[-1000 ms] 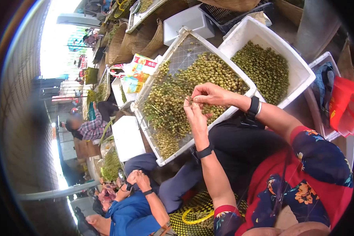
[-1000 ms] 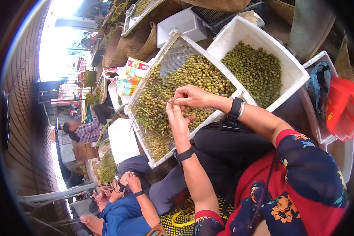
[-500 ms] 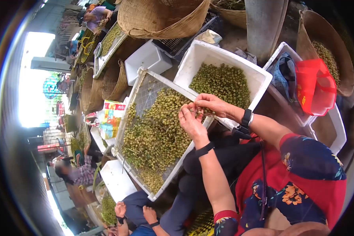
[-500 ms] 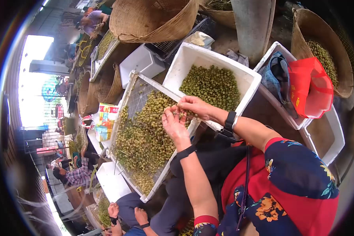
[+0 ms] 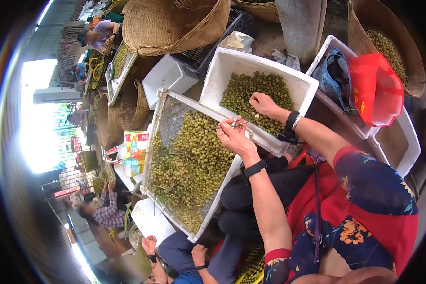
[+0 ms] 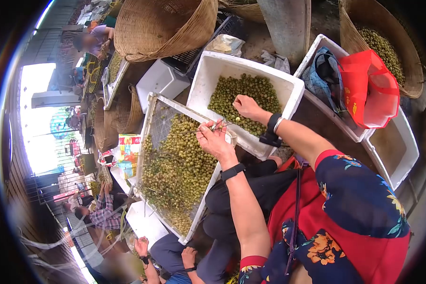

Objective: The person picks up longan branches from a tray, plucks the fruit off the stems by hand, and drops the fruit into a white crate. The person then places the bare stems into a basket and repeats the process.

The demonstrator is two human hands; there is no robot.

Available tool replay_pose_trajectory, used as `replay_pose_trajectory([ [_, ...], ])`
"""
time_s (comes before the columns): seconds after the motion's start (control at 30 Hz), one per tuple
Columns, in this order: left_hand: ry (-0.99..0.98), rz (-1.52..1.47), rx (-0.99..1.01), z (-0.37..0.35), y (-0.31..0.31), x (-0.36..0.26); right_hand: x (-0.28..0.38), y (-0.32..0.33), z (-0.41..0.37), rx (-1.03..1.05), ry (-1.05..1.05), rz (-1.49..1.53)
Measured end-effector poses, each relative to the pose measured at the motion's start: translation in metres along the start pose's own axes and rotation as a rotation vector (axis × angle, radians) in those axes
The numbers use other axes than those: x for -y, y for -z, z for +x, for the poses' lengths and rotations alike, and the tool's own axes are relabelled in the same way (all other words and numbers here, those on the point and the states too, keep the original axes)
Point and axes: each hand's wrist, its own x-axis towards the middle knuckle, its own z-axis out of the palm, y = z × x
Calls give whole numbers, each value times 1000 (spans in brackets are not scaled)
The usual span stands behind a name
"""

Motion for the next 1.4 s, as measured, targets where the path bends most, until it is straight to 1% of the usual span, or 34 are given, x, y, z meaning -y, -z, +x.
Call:
replay_pose_trajectory([
  [0.03,44,-27,41,4,3,-4,-6,7,7,92,219,-218],
  [0.07,38,-25,39,6,6,-9,-1,17,4,97,337,-442],
  [0.13,192,-132,149,7,7,-18,20,31,1,33,452,-526],
  [0.17,200,-138,192,11,10,-16,39,39,-2,31,453,-526],
  [0.23,210,-133,234,9,6,-21,50,44,-2,670,-14,475],
  [0.27,220,-128,271,8,5,-22,63,45,-10,737,-105,610],
  [0.33,234,-136,292,8,6,-20,72,39,-17,845,-137,759],
  [0.37,244,-139,329,8,6,-20,72,31,-15,933,-109,829],
  [0.4,252,-141,364,7,8,-20,70,28,-16,937,-110,834],
  [0.47,280,-162,377,4,9,-22,73,25,-19,1012,-243,887],
  [0.5,282,-167,411,3,10,-24,79,23,-22,975,-234,949],
  [0.53,284,-171,444,2,11,-25,83,24,-24,981,-235,951],
  [0.6,276,-155,428,1,11,-28,85,22,-27,949,-151,943],
  [0.63,288,-131,431,1,11,-30,81,19,-26,971,-71,967],
  [0.7,302,-106,435,-1,9,-33,84,23,-26,976,-116,944],
  [0.73,300,-102,470,-2,8,-35,87,24,-26,980,-158,921],
  [0.77,296,-96,503,-1,9,-38,85,21,-26,982,-155,926],
  [0.83,307,-109,514,0,9,-39,77,18,-28,981,38,997],
  [0.87,318,-125,528,0,8,-40,82,20,-30,981,34,997],
  [0.9,281,-104,498,-2,5,-42,91,26,-33,931,27,926],
  [0.97,319,-119,507,2,7,-37,108,34,-40,855,8,805],
  [1.03,354,-133,513,6,14,-31,96,26,-37,869,-36,852],
  [1.07,388,-118,486,7,17,-28,93,26,-37,879,-78,900],
  [1.1,424,-103,459,9,20,-24,88,27,-39,837,-15,882],
  [1.13,428,-104,455,8,20,-25,94,32,-39,838,-21,882],
  [1.2,398,-126,441,7,20,-22,102,41,-39,893,-17,731],
  [1.23,386,-56,393,9,20,-22,101,42,-38,870,-19,647],
  [1.27,389,-62,399,10,20,-20,96,44,-36,865,-20,639],
  [1.33,254,-47,237,11,22,-18,79,44,-30,757,-77,684],
  [1.37,237,-38,246,14,28,-14,70,41,-25,663,-48,627],
  [1.4,240,-13,243,19,32,-12,70,45,-25,603,-45,508],
])
